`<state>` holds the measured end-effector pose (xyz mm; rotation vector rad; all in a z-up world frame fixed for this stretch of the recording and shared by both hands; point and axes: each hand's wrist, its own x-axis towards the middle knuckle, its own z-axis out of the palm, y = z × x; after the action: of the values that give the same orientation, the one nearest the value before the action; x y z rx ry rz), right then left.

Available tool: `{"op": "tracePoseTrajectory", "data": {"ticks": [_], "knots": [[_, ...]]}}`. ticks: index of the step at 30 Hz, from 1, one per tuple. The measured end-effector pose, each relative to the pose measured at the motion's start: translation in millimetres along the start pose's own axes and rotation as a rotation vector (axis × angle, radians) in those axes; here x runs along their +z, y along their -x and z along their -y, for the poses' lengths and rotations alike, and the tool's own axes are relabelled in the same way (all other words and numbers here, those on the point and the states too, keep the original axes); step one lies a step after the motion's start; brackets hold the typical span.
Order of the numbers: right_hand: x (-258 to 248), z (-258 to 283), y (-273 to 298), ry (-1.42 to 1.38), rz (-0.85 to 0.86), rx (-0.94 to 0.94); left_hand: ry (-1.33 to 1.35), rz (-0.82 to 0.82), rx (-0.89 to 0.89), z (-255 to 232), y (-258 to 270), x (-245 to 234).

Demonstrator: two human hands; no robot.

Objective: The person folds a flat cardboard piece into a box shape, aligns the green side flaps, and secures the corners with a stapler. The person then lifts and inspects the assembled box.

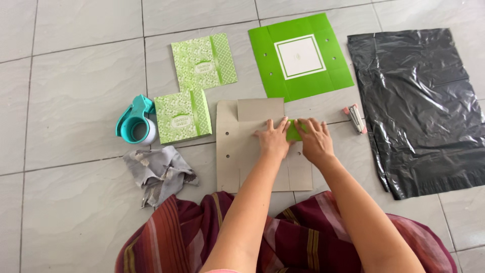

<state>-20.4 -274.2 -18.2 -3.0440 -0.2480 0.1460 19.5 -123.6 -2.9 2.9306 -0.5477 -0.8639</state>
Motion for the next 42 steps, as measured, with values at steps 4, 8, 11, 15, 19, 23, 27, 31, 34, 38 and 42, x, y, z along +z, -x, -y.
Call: {"op": "tracePoseTrajectory", "data": {"ticks": [4,8,11,15,19,23,27,31,34,38,42], "knots": [[-16,5,4,-0.001,-0.098,-0.001,-0.091,-0.140,-0.048,-13,15,1],[-21,3,3,-0.360,0.115,0.253,0.045,-0.175,-0.093,-20,16,0],[-22,-3,-3,-0.324,0.047,0.235,0.150,-0.144,-0.104,-18,19,-12],[-16,-2,-2,-0.203,-0.073,0.102,0.239,-0.038,-0.129,-20,28,-16],[-15,3,-4,-0.216,-0.080,0.084,0.280,-0.237,-0.169,-23,16,-3],[-18,-4,-1,-0.284,-0.033,0.076,0.304,-0.299,-0.132,-22,4,24],[-11,4,-4,-0.245,-0.065,0.071,0.261,-0.403,-0.097,-17,3,30],[6,9,-2,-0.144,-0.174,-0.028,0.083,-0.290,0.012,-23,8,25],[8,7,-9,-0.156,-0.150,-0.035,-0.048,-0.243,0.078,-19,1,17],[0,12,-9,-0.067,-0.109,-0.038,0.155,-0.341,0.075,-8,-18,20],[-19,23,-18,-0.084,0.007,0.024,0.217,-0.462,0.097,-3,-24,25]]}}
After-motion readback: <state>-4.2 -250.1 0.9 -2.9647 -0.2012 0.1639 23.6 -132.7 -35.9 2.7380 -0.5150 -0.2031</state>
